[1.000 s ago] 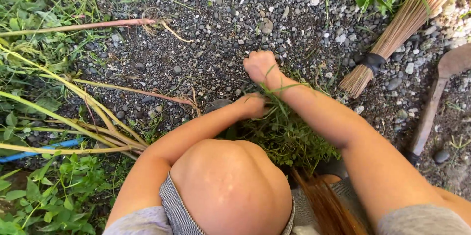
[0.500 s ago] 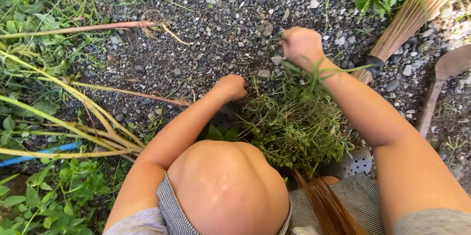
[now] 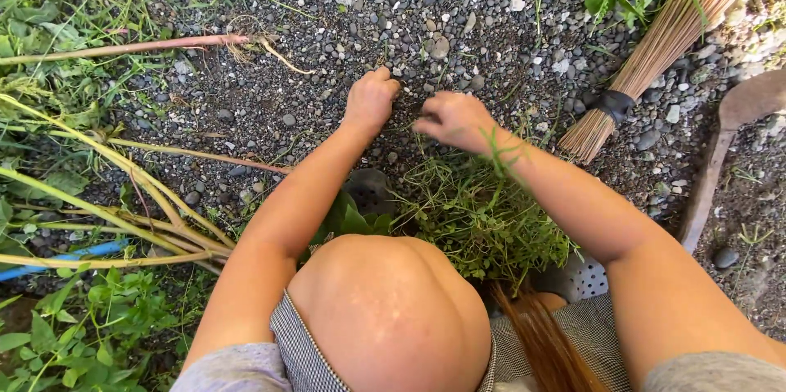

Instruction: Manually pull weeds and unwanted grass from the ground in an outdoor garden area.

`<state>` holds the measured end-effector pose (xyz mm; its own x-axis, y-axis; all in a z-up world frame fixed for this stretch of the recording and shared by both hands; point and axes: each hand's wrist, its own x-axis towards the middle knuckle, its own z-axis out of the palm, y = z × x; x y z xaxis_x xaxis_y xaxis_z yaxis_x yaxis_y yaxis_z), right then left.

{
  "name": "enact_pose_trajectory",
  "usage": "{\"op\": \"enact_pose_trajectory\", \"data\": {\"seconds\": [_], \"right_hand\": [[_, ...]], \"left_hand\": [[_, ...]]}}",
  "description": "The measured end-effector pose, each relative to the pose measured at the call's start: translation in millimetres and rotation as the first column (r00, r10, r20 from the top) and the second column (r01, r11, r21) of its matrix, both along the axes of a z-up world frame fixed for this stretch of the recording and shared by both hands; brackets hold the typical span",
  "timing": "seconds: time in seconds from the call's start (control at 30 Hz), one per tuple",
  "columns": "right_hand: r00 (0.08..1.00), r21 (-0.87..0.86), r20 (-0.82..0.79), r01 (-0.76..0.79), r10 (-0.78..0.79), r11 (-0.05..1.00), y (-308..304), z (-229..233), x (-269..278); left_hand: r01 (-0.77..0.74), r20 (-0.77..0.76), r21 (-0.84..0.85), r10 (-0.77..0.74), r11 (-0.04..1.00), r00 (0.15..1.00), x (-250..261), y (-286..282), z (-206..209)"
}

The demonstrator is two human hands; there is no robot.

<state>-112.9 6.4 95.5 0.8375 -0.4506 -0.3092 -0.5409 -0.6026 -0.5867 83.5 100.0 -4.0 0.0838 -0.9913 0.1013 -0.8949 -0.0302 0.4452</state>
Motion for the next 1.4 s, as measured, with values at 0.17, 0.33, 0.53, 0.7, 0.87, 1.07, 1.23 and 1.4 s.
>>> {"op": "enact_pose_trajectory", "data": {"seconds": [0.17, 0.33, 0.53, 0.7, 0.87, 1.07, 1.23, 1.4], "right_hand": [[0.961, -0.101, -0.277, -0.035, 0.006, 0.994, 40.3, -46.6, 16.3], [0.955, -0.133, -0.293, 0.01, -0.048, 0.991, 48.5, -80.9, 14.9], [0.837, 0.168, -0.522, -0.087, 0.164, 0.982, 3.3, -69.2, -42.2], [0.691, 0.168, -0.656, -0.259, 0.304, 0.951, -14.9, -51.2, -83.9], [0.872, -0.025, -0.473, -0.158, 0.128, 0.987, -10.6, -24.8, -41.8], [0.995, -0.182, 0.044, 0.094, -0.087, 0.979, -8.1, -34.5, 21.7], [0.948, -0.294, 0.318, 0.068, 0.031, 0.953, -15.9, -56.7, 53.1], [0.934, -0.526, 0.286, -0.035, 0.216, 0.849, -15.8, -72.5, 61.9]], "left_hand": [[-0.003, -0.075, -0.064, -0.002, 0.998, 0.997, 3.5, -2.4, -9.2], [-0.06, -0.207, -0.085, 0.041, 0.995, 0.977, -0.2, -0.6, -2.6], [-0.375, -0.585, 0.065, 0.34, 0.925, 0.736, 12.1, -1.7, 13.7], [-0.089, -0.135, 0.031, 0.092, 0.996, 0.986, 12.3, 11.1, 5.8], [0.006, 0.19, 0.039, -0.013, 0.999, 0.982, -4.6, 1.3, -4.4], [0.011, 0.182, 0.022, -0.015, 1.0, 0.983, 3.6, -1.5, -31.5], [-0.136, -0.086, -0.091, 0.128, 0.987, 0.988, 8.8, 3.9, -4.1], [-0.212, -0.193, -0.137, 0.184, 0.968, 0.964, 39.8, 2.9, -6.3]]}}
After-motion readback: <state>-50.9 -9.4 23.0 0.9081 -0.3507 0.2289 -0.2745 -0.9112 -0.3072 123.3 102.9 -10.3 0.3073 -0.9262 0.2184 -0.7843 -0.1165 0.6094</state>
